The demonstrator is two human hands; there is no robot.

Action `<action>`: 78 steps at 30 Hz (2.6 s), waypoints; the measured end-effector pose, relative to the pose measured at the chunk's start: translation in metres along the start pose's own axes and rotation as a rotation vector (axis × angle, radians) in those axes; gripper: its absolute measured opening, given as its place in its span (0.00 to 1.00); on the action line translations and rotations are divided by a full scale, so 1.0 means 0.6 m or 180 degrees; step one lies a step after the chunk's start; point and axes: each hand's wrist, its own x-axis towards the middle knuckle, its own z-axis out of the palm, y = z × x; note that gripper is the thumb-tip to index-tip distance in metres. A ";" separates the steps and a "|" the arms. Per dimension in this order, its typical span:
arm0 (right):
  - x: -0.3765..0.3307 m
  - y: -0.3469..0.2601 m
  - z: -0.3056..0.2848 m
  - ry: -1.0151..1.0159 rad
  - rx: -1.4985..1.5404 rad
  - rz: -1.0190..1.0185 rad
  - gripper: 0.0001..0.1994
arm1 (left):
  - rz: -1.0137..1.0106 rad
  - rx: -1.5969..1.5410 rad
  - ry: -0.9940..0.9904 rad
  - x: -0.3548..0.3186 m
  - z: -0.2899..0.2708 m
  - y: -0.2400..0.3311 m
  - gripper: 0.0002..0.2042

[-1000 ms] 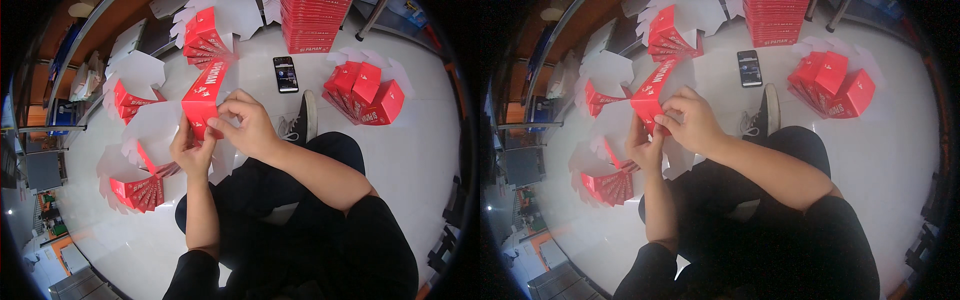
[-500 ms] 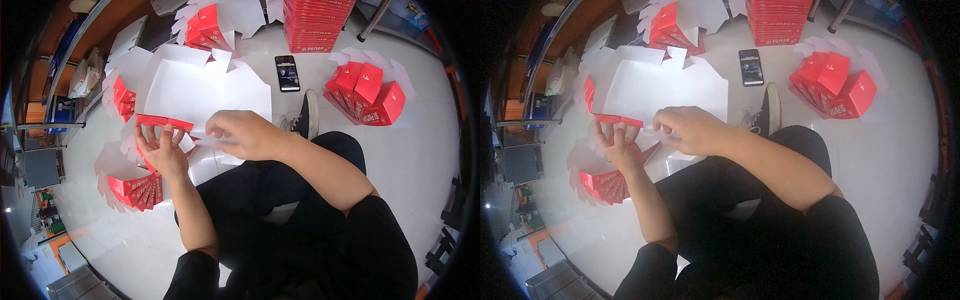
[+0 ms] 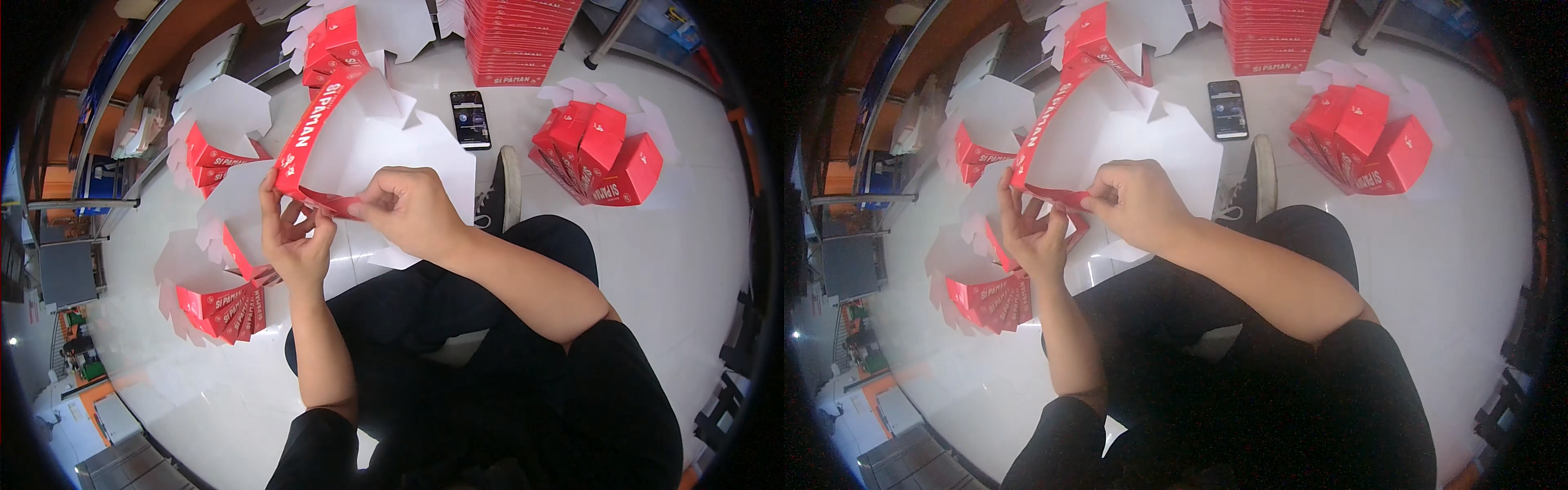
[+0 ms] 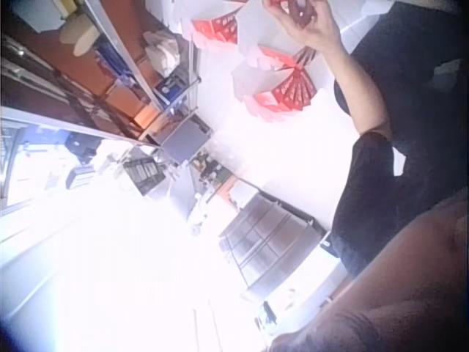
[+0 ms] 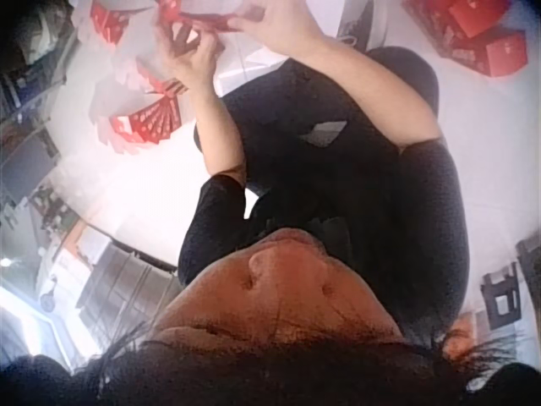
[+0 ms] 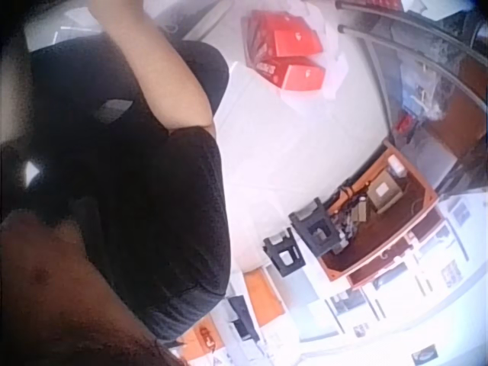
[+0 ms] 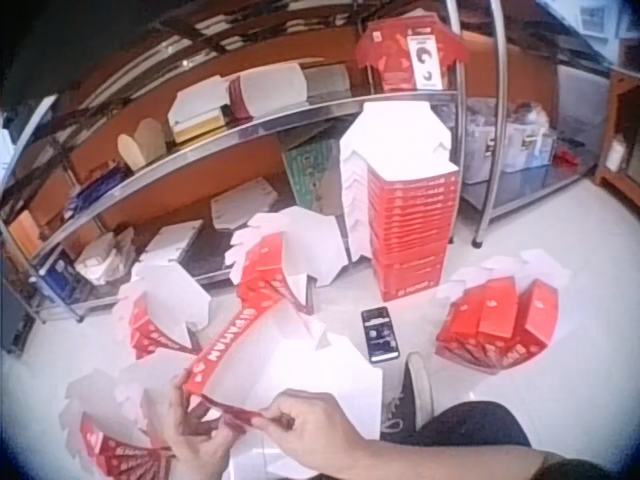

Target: The person sits on the floor and assembles small red and white cardboard boxes by folding the flat pieces into shape. They repeatedly pick up flat box components, fold the sides, and tuck the flaps to form the final box structure.

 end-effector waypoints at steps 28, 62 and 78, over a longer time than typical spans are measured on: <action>0.083 -0.014 -0.174 -0.0182 0.0021 -0.0001 0.23 | -0.1019 -0.1874 0.0415 0.023 -0.100 -0.028 0.43; 0.071 -0.016 -0.155 -0.0918 -0.0072 0.0671 0.23 | -0.0264 -0.0933 -0.0132 0.020 -0.131 -0.066 0.52; 0.079 -0.012 -0.170 -0.1851 -0.0197 0.0900 0.44 | -0.1069 -0.1241 -0.0182 0.018 -0.094 -0.036 0.48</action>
